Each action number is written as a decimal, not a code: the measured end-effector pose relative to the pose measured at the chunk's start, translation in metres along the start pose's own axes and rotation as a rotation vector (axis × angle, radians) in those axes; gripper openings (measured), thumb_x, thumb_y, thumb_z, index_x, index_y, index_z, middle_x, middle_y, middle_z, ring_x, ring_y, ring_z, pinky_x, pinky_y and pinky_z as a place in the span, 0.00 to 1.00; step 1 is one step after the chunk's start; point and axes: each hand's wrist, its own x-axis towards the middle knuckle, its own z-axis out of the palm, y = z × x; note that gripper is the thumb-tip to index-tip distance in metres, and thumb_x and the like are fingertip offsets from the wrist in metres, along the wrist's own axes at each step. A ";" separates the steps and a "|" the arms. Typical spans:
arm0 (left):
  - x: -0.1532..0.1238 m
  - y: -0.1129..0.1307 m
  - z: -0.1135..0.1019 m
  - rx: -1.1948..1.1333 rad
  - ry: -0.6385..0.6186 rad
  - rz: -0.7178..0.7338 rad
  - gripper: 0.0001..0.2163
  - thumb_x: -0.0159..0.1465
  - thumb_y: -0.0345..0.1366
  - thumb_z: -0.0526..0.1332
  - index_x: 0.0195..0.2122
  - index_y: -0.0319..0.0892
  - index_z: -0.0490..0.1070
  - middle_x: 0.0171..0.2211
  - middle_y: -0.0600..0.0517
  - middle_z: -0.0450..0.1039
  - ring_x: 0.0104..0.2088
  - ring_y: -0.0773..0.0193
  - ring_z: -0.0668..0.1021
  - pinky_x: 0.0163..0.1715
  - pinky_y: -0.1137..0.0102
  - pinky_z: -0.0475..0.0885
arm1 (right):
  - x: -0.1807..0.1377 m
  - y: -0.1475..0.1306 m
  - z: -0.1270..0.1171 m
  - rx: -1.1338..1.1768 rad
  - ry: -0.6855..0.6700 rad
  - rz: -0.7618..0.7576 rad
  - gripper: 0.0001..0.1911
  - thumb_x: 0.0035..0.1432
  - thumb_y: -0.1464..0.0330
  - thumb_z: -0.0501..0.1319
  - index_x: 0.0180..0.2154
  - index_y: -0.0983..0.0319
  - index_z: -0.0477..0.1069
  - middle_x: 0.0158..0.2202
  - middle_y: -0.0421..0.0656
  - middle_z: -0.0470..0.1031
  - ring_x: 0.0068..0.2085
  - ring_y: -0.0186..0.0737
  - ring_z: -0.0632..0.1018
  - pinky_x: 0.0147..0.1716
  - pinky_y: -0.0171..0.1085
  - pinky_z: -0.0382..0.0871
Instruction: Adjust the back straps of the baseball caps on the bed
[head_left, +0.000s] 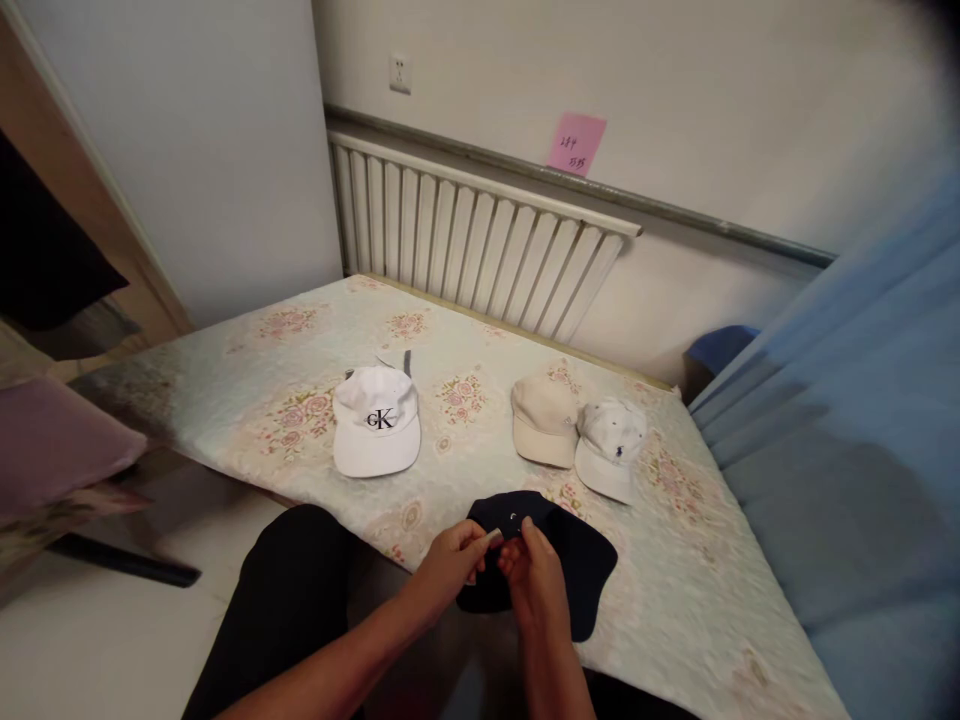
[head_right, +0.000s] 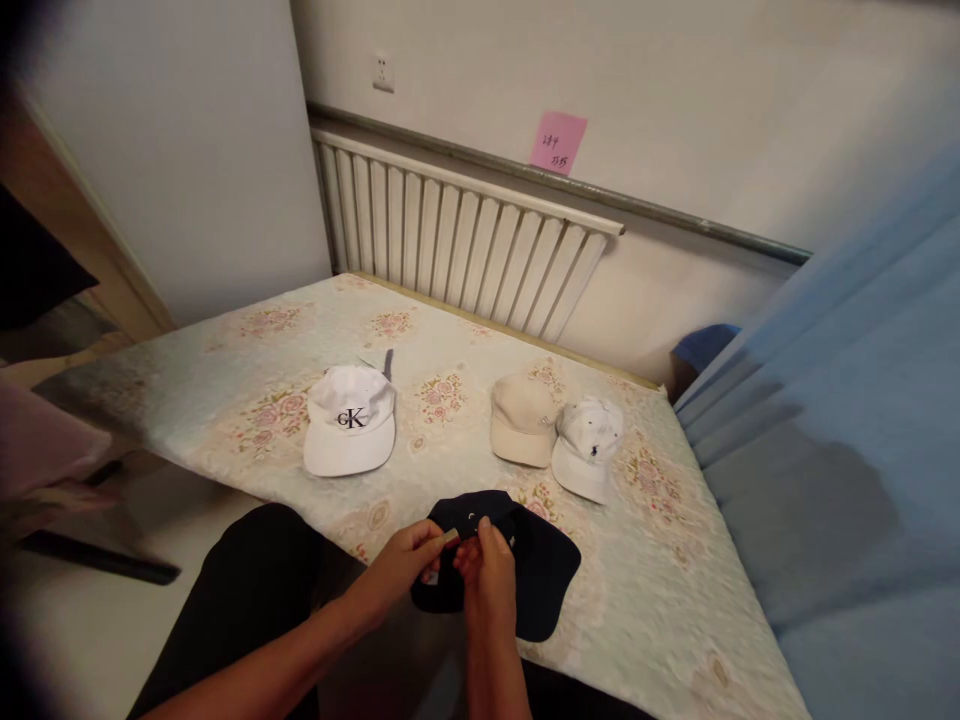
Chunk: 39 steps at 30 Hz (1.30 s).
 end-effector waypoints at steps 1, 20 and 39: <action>0.000 -0.001 -0.001 0.017 0.000 0.007 0.15 0.59 0.49 0.56 0.28 0.40 0.64 0.20 0.57 0.63 0.20 0.71 0.65 0.23 0.74 0.58 | 0.000 0.000 0.000 0.005 0.007 -0.002 0.17 0.46 0.56 0.67 0.24 0.62 0.67 0.17 0.36 0.68 0.20 0.31 0.69 0.20 0.32 0.62; 0.002 0.016 0.010 0.731 0.250 0.562 0.05 0.57 0.27 0.55 0.34 0.43 0.65 0.35 0.49 0.67 0.39 0.59 0.68 0.41 0.64 0.64 | -0.008 0.006 -0.002 -0.086 -0.043 -0.060 0.18 0.42 0.56 0.68 0.25 0.62 0.68 0.18 0.37 0.70 0.20 0.32 0.71 0.20 0.31 0.63; 0.017 0.006 0.015 0.503 0.180 0.317 0.08 0.51 0.28 0.55 0.33 0.42 0.65 0.26 0.56 0.62 0.29 0.65 0.66 0.31 0.71 0.61 | -0.009 0.003 -0.006 0.044 -0.178 -0.036 0.10 0.43 0.69 0.68 0.31 0.62 0.72 0.28 0.39 0.75 0.28 0.34 0.74 0.28 0.33 0.69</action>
